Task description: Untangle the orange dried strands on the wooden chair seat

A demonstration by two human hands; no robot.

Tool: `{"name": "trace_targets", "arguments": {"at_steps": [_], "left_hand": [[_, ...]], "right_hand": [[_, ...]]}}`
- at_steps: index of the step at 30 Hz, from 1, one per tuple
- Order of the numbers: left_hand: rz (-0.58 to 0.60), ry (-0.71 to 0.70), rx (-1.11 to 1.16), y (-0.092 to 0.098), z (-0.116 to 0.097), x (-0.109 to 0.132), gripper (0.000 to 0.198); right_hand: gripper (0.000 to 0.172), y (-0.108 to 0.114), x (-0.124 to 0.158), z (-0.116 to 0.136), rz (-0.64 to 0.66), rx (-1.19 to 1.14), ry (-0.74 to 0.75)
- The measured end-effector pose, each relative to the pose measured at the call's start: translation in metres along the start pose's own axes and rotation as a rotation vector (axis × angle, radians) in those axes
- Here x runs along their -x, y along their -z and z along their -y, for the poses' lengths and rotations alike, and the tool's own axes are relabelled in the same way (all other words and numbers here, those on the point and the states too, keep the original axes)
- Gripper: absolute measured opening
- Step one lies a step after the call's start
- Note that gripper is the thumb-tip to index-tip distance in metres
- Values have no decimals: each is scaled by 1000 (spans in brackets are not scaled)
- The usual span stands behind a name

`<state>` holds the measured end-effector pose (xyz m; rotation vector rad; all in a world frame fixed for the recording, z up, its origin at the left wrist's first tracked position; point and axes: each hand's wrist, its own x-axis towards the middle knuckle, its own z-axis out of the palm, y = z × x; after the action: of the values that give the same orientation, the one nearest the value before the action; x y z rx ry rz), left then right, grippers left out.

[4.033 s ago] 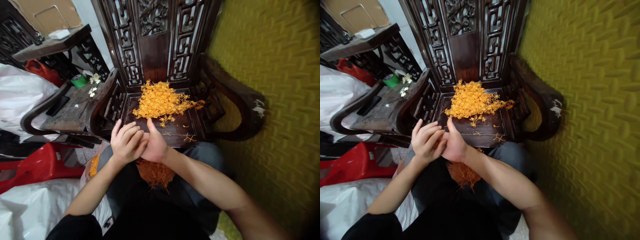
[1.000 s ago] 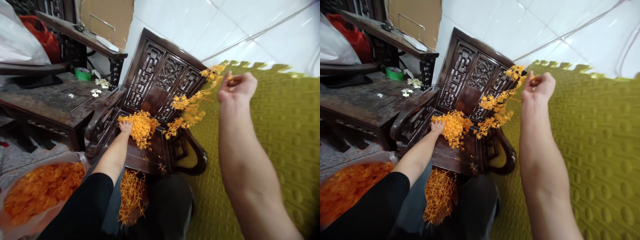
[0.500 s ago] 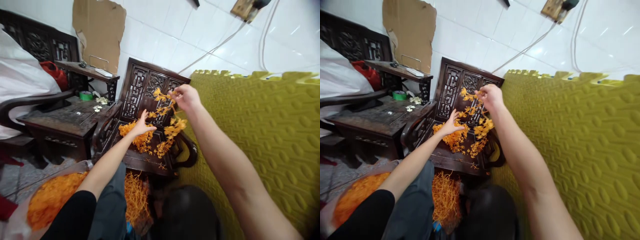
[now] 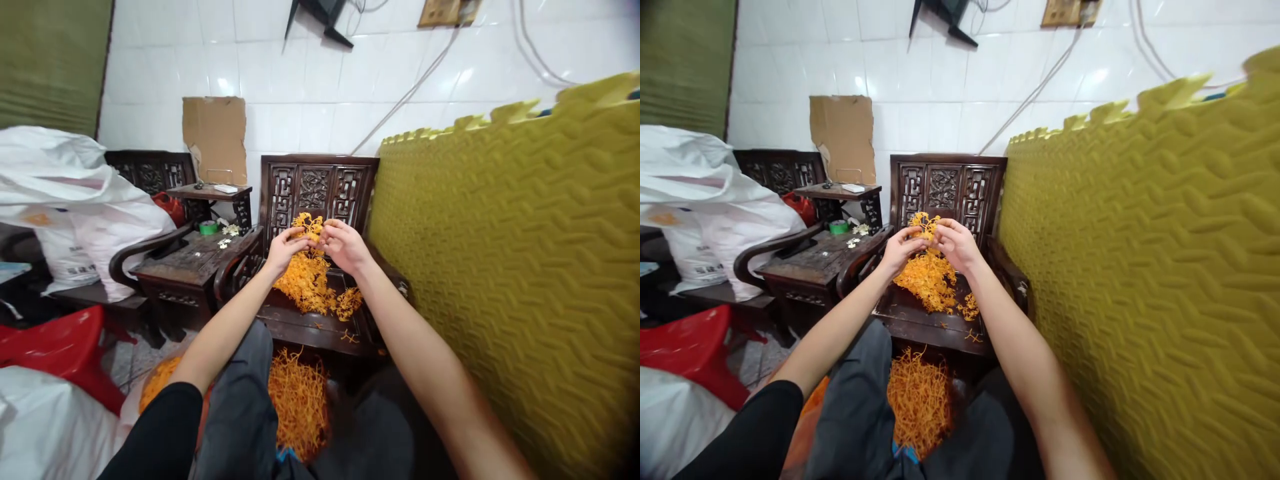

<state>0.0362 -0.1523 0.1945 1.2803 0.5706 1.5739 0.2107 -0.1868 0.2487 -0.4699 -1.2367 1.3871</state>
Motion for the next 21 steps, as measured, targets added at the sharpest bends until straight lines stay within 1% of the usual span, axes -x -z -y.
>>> {"name": "trace_targets", "arguments": {"at_steps": [2,3,5,6,9,11,13,15,17,19,21], "left_hand": [[-50,-94,-83,-5,-21,-7,57],[-56,-141,-127,-8,-33,-9,54],[-20,-213,-210,-13,-55,-11,46],[11,-236,-249,-16,-65,-11,42],[103,-286,-366,-26,-82,-4,34],[149,-324,-450,-31,-84,1,28],[165,-363,-532,-34,-80,3,26],[149,-371,-588,-35,-74,2,27],[123,-347,-596,-34,-67,-1,30],[116,-312,-561,-33,-62,-5,31],[122,-264,-501,-33,-56,-7,30]], "right_hand": [[43,7,2,6,-70,41,-6],[44,10,2,7,-119,94,12],[44,15,1,5,-177,239,86],[43,16,1,3,-163,320,129],[40,15,4,-5,-20,498,227],[36,14,6,-9,32,529,257],[34,14,9,-10,18,484,284],[38,16,11,-8,13,400,288],[44,19,13,-4,58,284,245],[40,24,15,-1,102,157,175],[37,28,15,0,87,57,122]]}}
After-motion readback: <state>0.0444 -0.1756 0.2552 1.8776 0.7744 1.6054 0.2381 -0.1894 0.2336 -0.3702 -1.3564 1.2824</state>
